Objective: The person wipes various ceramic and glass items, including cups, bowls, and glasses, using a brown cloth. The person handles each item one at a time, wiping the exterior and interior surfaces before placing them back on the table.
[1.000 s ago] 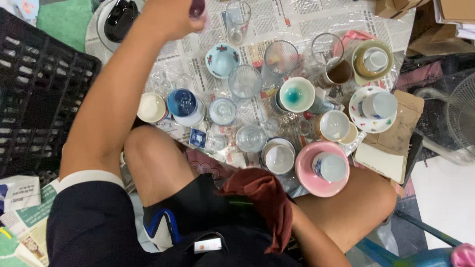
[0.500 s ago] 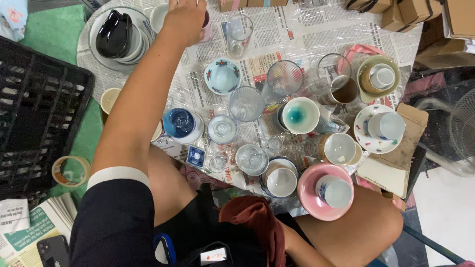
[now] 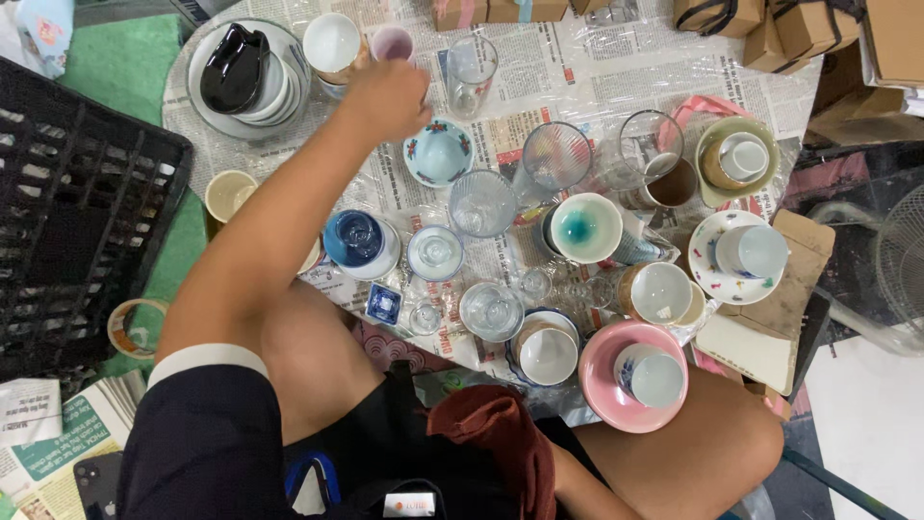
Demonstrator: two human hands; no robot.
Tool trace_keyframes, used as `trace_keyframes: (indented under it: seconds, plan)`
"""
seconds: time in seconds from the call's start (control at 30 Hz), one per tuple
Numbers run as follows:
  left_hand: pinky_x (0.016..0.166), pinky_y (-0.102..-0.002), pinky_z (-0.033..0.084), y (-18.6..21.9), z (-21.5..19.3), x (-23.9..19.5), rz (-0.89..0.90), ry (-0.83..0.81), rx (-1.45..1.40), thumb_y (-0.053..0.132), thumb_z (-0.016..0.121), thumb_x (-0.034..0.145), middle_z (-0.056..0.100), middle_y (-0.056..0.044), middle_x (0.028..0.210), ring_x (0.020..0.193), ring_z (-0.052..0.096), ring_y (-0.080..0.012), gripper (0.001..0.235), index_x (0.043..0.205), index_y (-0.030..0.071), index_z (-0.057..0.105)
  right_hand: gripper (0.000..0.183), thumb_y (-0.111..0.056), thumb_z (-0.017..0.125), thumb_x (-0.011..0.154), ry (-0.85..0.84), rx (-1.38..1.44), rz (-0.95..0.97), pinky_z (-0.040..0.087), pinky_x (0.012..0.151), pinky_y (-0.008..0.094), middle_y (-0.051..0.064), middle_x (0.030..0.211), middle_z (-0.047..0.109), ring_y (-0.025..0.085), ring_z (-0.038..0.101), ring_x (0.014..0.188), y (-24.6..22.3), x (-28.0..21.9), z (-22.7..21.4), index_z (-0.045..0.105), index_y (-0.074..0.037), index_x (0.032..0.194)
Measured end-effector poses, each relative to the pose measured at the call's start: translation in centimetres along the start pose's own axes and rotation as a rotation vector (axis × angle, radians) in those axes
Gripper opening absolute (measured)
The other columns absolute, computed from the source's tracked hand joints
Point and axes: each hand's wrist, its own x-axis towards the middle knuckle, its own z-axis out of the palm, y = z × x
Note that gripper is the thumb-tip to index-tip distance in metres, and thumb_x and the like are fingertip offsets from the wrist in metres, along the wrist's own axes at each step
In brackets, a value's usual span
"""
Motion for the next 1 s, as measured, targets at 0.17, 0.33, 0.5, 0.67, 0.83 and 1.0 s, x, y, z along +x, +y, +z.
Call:
trace_keyframes:
  seconds: [0.17,0.33,0.5,0.67,0.83,1.0]
  plan:
    - [0.083,-0.051,0.056,0.6,2.1,-0.4,-0.114,-0.243,-0.075,0.039,0.078,0.084,0.070,-0.026,0.107,0.098,0.069,-0.0415,0.045,0.105,-0.001,0.071,0.031,-0.016,0.053,0.102,-0.005,-0.006,0.002,0.053,0.090,0.031,0.009,0.115,0.067,0.016,0.065,0.103,0.3,-0.2,0.2,0.057,0.002,0.127]
    - [0.094,-0.049,0.053,-0.9,6.8,0.3,-0.055,-0.224,-0.202,0.032,0.075,0.090,0.070,-0.026,0.113,0.107,0.067,-0.0416,0.037,0.107,-0.001,0.072,0.029,-0.015,0.054,0.102,-0.002,-0.008,0.003,0.054,0.089,0.031,0.009,0.114,0.068,0.016,0.065,0.102,0.9,-1.1,0.4,0.058,0.002,0.126]
    - [0.091,-0.050,0.050,-3.1,5.5,-0.7,-0.122,-0.109,-0.302,0.027,0.073,0.090,0.068,-0.027,0.112,0.106,0.064,-0.0437,0.034,0.109,-0.002,0.070,0.028,-0.013,0.054,0.101,0.004,-0.013,-0.036,0.054,0.088,0.031,0.009,0.112,0.068,0.016,0.065,0.100,1.0,-0.9,0.3,0.059,0.002,0.124]
    - [0.079,-0.048,0.054,-3.2,-3.4,-5.1,-0.097,0.057,-0.448,0.023,0.071,0.092,0.071,-0.020,0.094,0.084,0.070,-0.0390,0.030,0.113,0.002,0.071,0.026,-0.012,0.055,0.101,0.001,-0.022,-0.110,0.054,0.087,0.031,0.009,0.111,0.069,0.016,0.066,0.099,-0.7,-0.6,0.3,0.060,0.003,0.123]
    - [0.066,-0.043,0.057,0.7,-13.3,-12.9,-0.184,0.083,-0.626,0.026,0.070,0.098,0.068,-0.013,0.078,0.070,0.073,-0.0259,0.025,0.108,0.003,0.067,0.025,-0.010,0.055,0.100,-0.035,-0.044,-0.374,0.054,0.086,0.030,0.008,0.110,0.069,0.016,0.066,0.098,-5.9,1.1,2.2,0.061,0.003,0.121]
    - [0.064,-0.047,0.052,9.9,-16.0,-20.7,-0.014,0.081,-0.558,0.021,0.074,0.089,0.067,-0.019,0.079,0.070,0.067,-0.0358,0.024,0.101,0.002,0.066,0.024,-0.009,0.056,0.100,-0.083,-0.041,-0.654,0.054,0.085,0.030,0.008,0.108,0.070,0.016,0.066,0.097,-10.2,0.9,4.5,0.062,0.003,0.120]
